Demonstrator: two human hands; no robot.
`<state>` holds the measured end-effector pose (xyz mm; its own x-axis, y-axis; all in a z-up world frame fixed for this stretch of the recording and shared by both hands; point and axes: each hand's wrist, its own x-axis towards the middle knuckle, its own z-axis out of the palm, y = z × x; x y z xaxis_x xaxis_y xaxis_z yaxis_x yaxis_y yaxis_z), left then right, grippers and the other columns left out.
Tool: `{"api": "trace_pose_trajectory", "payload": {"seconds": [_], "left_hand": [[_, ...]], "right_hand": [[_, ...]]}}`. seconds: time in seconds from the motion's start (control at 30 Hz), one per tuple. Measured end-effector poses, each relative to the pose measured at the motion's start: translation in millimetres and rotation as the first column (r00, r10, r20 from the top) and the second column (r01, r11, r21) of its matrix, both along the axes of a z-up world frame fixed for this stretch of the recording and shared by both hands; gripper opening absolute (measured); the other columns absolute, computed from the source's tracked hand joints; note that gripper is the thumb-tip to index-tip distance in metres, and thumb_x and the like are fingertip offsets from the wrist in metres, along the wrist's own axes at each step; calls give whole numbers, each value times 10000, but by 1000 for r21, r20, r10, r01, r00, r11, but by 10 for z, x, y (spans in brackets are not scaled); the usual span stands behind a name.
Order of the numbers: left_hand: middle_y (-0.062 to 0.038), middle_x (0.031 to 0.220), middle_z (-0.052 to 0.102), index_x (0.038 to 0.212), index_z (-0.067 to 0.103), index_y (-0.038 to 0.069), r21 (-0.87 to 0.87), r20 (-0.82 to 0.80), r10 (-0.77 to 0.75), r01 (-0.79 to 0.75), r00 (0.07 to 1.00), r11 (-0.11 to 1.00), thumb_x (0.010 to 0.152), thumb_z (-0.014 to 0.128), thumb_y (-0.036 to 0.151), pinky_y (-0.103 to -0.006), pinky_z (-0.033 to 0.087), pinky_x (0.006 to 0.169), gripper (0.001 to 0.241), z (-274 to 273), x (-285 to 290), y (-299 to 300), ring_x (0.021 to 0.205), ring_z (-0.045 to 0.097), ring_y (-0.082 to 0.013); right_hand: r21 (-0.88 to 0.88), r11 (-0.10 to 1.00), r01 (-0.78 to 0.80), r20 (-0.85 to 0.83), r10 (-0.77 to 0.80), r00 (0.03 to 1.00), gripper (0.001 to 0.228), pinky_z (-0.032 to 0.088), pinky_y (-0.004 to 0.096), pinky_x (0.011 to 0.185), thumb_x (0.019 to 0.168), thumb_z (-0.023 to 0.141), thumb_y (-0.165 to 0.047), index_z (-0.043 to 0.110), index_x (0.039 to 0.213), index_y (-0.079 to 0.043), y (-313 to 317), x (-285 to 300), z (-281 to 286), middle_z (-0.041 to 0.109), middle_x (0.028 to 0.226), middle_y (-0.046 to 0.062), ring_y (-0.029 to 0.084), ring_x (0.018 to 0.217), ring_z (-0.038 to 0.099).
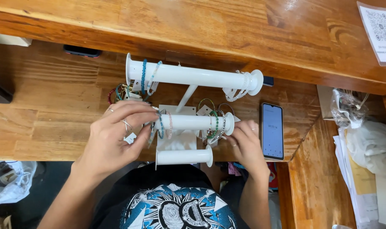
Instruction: Organizing and placing various bracelets onto a three-tiered jewelry display stand on a wooden counter.
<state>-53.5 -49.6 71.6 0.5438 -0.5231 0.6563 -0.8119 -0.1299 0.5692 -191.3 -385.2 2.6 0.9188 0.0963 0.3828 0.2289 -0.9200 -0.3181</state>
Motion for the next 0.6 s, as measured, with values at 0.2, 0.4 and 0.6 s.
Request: {"api": "trace_pose_trajectory", "payload": {"seconds": [0.2, 0.4, 0.6], "left_hand": [[-134, 1174, 720, 1143, 721, 29, 63, -1, 10, -10, 1000, 998, 827, 569, 35, -461, 509, 1018, 351, 9, -15, 0, 1126, 685, -313], [-145, 1235, 700, 1240, 671, 18, 95, 77, 47, -54, 996, 994, 795, 584, 84, -493, 491, 1082, 458, -11, -38, 24, 1189, 632, -339], [-217, 1007, 696, 1024, 685, -64, -240, 171, 161, -117, 972, 964, 770, 550, -12, -440, 600, 851, 293, -15, -127, 82, 916, 703, -348]], "right_hand": [[137, 982, -129, 148, 109, 983, 65, 432, 346, 865, 987, 628, -60, 674, 944, -48, 86, -237, 529, 627, 977, 62, 256, 943, 525], [227, 951, -212, 220, 162, 962, 198, 430, 359, 797, 997, 571, -191, 657, 859, -77, 413, -278, 652, 616, 907, 47, 227, 814, 519], [216, 974, -73, 227, 23, 974, 45, 443, 348, 764, 949, 675, -46, 697, 923, -17, 570, -174, 349, 625, 924, 95, 237, 835, 601]]}}
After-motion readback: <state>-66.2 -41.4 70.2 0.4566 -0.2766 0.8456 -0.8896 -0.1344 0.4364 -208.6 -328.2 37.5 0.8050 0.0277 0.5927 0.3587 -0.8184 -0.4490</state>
